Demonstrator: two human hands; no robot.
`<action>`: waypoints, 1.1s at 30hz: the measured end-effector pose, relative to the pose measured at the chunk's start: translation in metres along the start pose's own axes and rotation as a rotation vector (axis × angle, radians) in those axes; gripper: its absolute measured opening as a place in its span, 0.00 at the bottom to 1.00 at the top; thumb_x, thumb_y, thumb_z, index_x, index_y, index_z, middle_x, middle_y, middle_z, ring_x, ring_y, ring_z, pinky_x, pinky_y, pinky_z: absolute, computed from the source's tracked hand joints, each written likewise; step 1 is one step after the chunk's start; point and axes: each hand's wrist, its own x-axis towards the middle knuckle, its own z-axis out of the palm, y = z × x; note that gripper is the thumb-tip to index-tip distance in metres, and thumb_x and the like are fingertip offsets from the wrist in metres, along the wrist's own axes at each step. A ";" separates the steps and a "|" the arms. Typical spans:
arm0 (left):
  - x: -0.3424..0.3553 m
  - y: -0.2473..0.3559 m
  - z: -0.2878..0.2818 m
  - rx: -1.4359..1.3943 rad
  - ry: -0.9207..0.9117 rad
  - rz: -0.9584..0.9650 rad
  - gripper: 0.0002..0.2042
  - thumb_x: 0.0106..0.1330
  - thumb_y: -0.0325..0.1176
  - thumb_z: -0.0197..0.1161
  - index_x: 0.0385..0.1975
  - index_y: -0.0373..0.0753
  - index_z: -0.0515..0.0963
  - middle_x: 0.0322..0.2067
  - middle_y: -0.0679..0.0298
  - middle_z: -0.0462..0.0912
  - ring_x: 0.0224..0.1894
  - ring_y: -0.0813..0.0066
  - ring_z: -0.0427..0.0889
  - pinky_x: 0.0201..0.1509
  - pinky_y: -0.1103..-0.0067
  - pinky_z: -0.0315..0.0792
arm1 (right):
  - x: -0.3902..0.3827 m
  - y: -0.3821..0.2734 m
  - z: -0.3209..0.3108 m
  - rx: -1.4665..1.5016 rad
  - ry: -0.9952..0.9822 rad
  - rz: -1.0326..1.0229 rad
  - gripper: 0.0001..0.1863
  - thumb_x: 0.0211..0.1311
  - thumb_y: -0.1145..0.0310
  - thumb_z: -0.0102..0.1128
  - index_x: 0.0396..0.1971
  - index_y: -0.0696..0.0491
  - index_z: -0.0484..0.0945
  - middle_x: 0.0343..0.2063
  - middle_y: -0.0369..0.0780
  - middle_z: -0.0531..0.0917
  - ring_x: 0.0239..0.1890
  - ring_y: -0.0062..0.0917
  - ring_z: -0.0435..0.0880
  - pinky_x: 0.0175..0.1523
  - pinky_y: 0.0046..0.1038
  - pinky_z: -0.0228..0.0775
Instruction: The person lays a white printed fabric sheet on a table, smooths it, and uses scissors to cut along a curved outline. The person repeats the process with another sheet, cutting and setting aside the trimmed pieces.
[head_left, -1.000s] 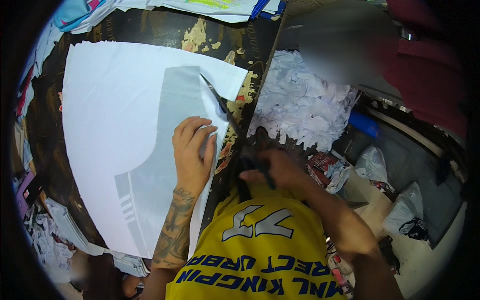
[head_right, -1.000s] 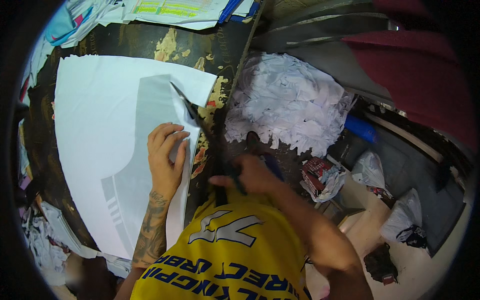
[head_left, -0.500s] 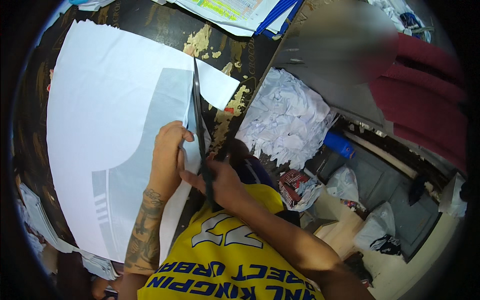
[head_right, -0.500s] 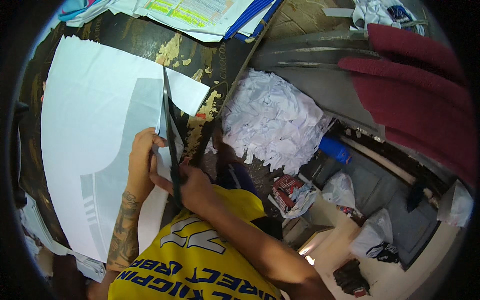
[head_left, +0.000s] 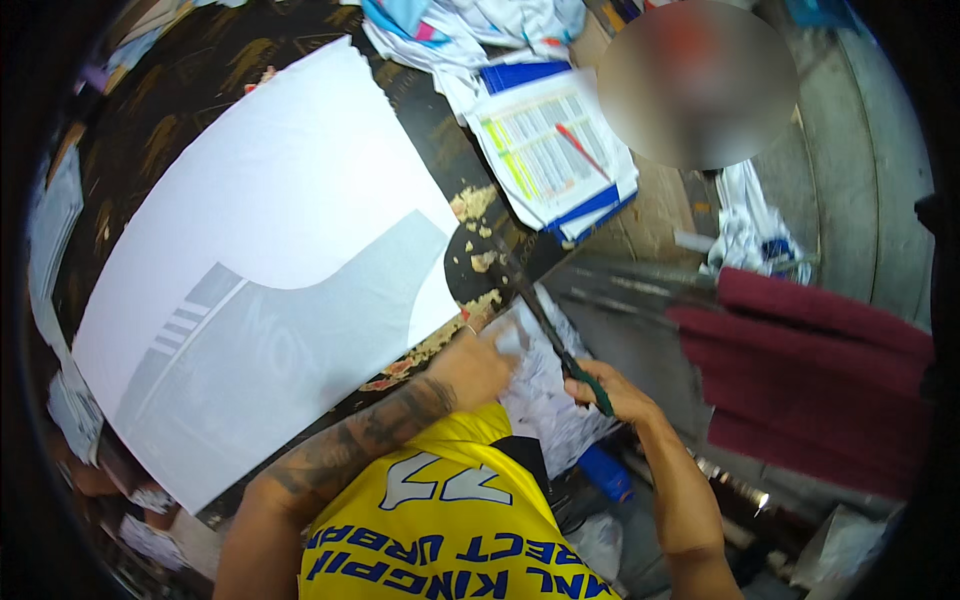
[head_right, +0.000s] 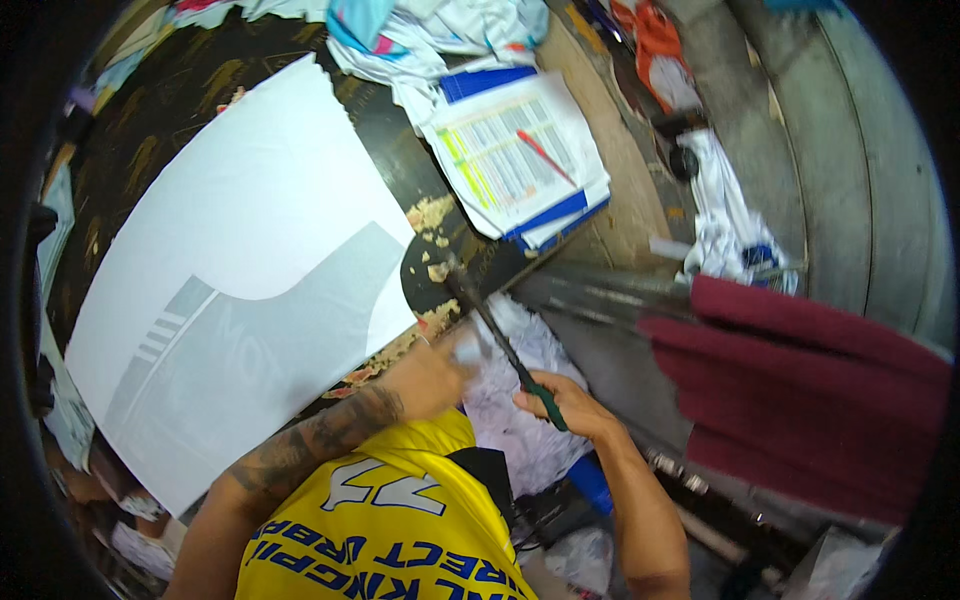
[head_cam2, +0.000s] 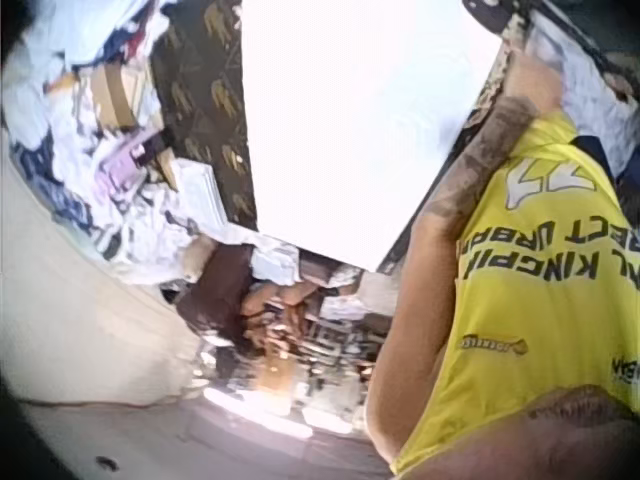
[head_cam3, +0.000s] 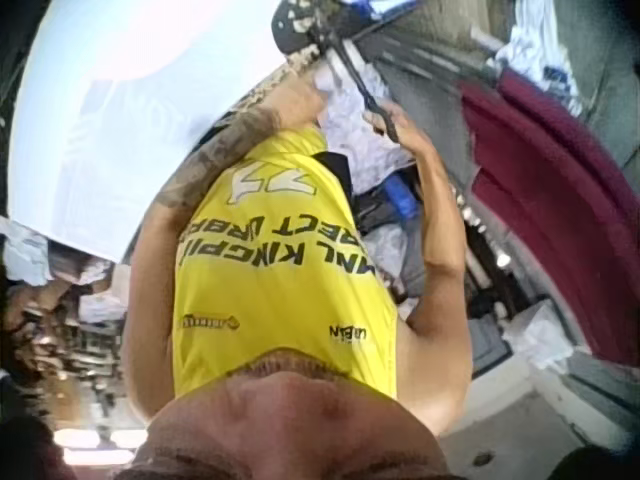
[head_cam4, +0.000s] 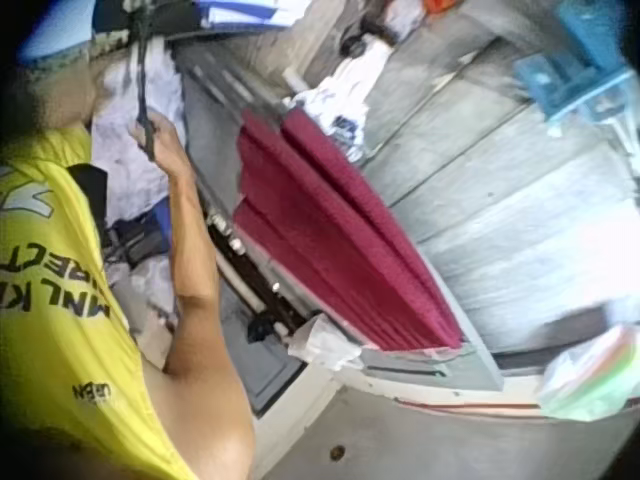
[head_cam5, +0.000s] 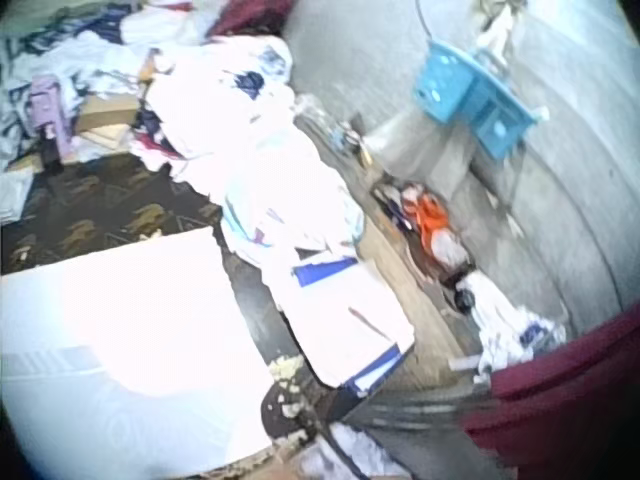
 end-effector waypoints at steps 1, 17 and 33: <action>-0.001 -0.001 0.001 -0.277 0.012 0.067 0.19 0.65 0.33 0.68 0.55 0.36 0.84 0.52 0.59 0.89 0.69 0.50 0.75 0.71 0.56 0.67 | 0.005 0.001 -0.011 -0.082 -0.061 0.015 0.23 0.70 0.44 0.72 0.34 0.50 0.79 0.28 0.27 0.71 0.34 0.15 0.68 0.38 0.24 0.62; -0.035 -0.049 -0.010 -0.149 0.663 -0.634 0.18 0.59 0.21 0.68 0.50 0.40 0.78 0.57 0.61 0.78 0.67 0.55 0.73 0.71 0.60 0.65 | 0.123 -0.065 -0.015 -0.384 -0.086 -0.084 0.31 0.55 0.39 0.82 0.30 0.56 0.85 0.22 0.34 0.80 0.27 0.20 0.76 0.35 0.28 0.68; -0.007 -0.036 0.000 -0.098 0.907 -0.813 0.14 0.64 0.23 0.65 0.49 0.41 0.81 0.52 0.64 0.80 0.61 0.59 0.74 0.67 0.60 0.63 | 0.107 -0.146 -0.058 -0.506 -0.248 0.123 0.29 0.64 0.39 0.76 0.27 0.53 0.84 0.19 0.31 0.79 0.22 0.16 0.76 0.30 0.25 0.68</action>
